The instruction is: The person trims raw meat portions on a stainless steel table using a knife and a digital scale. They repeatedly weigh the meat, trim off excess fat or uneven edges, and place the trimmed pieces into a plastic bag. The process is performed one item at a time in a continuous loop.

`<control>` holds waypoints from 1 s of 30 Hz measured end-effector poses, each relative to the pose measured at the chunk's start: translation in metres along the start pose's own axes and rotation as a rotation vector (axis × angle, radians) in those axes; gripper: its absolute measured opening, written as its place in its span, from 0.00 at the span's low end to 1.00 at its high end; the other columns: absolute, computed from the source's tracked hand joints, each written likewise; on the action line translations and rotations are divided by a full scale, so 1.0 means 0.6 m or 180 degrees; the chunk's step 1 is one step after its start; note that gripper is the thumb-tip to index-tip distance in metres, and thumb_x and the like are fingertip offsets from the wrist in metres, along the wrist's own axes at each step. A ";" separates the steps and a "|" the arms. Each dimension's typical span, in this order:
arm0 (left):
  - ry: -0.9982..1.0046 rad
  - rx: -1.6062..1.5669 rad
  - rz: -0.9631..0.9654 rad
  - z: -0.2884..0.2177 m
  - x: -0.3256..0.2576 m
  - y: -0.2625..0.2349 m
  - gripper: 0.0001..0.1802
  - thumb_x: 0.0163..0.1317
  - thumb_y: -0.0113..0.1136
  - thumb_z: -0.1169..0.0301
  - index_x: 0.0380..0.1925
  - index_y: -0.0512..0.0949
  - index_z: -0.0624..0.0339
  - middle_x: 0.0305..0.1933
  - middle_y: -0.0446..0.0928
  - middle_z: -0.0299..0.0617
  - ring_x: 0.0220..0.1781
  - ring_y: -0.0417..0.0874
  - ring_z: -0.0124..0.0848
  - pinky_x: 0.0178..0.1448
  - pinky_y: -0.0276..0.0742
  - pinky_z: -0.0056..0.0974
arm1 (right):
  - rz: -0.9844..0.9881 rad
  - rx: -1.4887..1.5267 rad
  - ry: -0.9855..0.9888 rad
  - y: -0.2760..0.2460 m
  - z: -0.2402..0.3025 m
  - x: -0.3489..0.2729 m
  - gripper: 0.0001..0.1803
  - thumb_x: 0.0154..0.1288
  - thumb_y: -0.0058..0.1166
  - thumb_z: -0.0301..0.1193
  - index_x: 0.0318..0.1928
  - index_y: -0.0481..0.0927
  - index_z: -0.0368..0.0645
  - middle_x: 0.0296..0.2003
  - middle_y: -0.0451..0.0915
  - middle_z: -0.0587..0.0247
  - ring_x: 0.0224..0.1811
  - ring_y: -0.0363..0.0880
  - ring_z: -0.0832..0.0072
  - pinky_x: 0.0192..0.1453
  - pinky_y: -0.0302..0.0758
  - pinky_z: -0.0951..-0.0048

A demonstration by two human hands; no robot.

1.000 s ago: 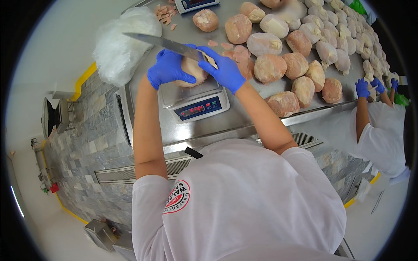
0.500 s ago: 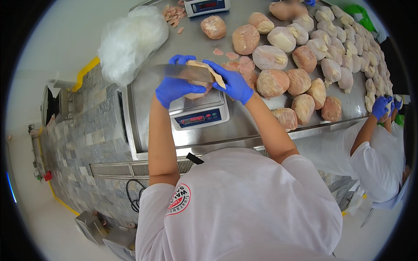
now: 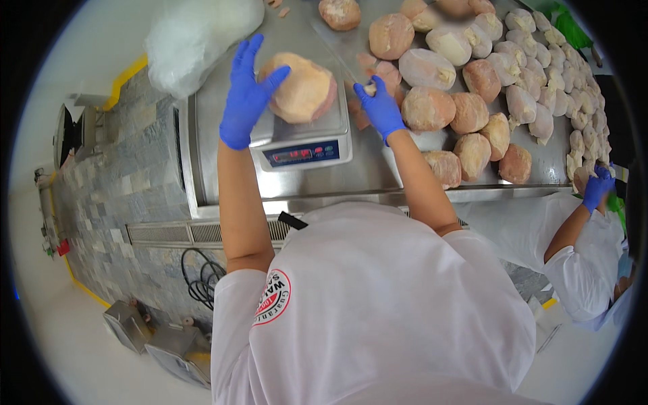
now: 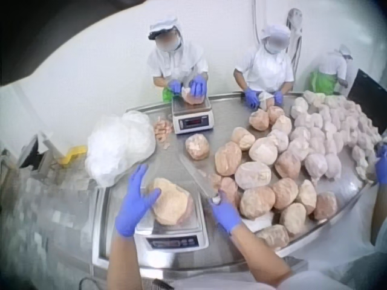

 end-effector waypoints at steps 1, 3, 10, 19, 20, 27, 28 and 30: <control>-0.0198 -0.0039 -0.0025 0.006 -0.007 -0.006 0.39 0.60 0.66 0.57 0.69 0.64 0.55 0.72 0.60 0.49 0.74 0.59 0.41 0.75 0.55 0.44 | -0.0032 -0.0113 0.0044 -0.008 -0.005 -0.013 0.46 0.62 0.58 0.57 0.69 0.60 0.39 0.52 0.78 0.34 0.59 0.76 0.46 0.60 0.73 0.57; -0.0575 -0.0108 -0.0083 0.017 -0.020 -0.018 0.36 0.62 0.64 0.57 0.68 0.66 0.57 0.71 0.63 0.48 0.73 0.60 0.39 0.74 0.57 0.41 | 0.0020 -0.0351 0.0042 -0.016 -0.030 -0.022 0.47 0.62 0.58 0.51 0.72 0.52 0.40 0.50 0.79 0.35 0.55 0.79 0.45 0.56 0.75 0.55; -0.1142 -0.0677 -0.0052 0.032 -0.061 -0.012 0.34 0.62 0.64 0.55 0.67 0.68 0.53 0.67 0.68 0.45 0.70 0.65 0.38 0.71 0.60 0.43 | 0.0133 -0.0739 -0.0351 -0.019 -0.075 -0.042 0.44 0.61 0.56 0.37 0.73 0.50 0.40 0.47 0.80 0.37 0.49 0.81 0.48 0.53 0.76 0.56; -0.1835 -0.2164 0.0386 0.084 -0.129 0.020 0.29 0.66 0.61 0.58 0.63 0.68 0.59 0.60 0.71 0.43 0.60 0.77 0.38 0.58 0.80 0.41 | 0.0023 0.0443 -0.0990 -0.076 0.175 -0.037 0.27 0.67 0.57 0.37 0.63 0.72 0.39 0.52 0.80 0.51 0.53 0.79 0.67 0.55 0.76 0.66; -0.1967 -0.2343 0.0456 0.091 -0.135 0.031 0.31 0.66 0.61 0.56 0.62 0.67 0.61 0.58 0.72 0.44 0.58 0.79 0.39 0.57 0.81 0.41 | 0.0222 0.0592 -0.0797 -0.053 0.211 -0.045 0.27 0.67 0.57 0.39 0.62 0.73 0.38 0.51 0.80 0.50 0.55 0.78 0.66 0.57 0.75 0.66; -0.1265 -0.3705 -0.0846 0.105 -0.117 -0.025 0.36 0.65 0.61 0.54 0.67 0.63 0.61 0.64 0.69 0.51 0.63 0.74 0.40 0.66 0.74 0.43 | 0.0738 0.0501 -0.1713 0.120 0.383 -0.129 0.32 0.64 0.62 0.39 0.64 0.71 0.39 0.60 0.72 0.51 0.62 0.73 0.63 0.62 0.73 0.66; -0.1256 -0.4503 -0.0703 0.128 -0.121 -0.050 0.36 0.67 0.58 0.52 0.67 0.63 0.60 0.66 0.68 0.51 0.64 0.73 0.42 0.68 0.72 0.44 | 0.0665 0.0335 -0.2013 0.136 0.422 -0.167 0.33 0.63 0.64 0.37 0.65 0.70 0.40 0.63 0.69 0.52 0.63 0.71 0.62 0.62 0.72 0.65; -0.1196 -0.6115 -0.0331 0.171 -0.139 -0.115 0.36 0.69 0.51 0.48 0.69 0.61 0.60 0.68 0.66 0.51 0.67 0.71 0.44 0.71 0.68 0.47 | 0.1074 0.0573 -0.2092 0.193 0.494 -0.228 0.34 0.61 0.65 0.35 0.67 0.69 0.43 0.66 0.65 0.55 0.64 0.70 0.62 0.63 0.71 0.64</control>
Point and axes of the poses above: each hand's wrist, its own x-axis towards the middle knuckle, its own y-axis out of the palm, z = x × y, the point moved 7 cm from there along x, towards the middle knuckle
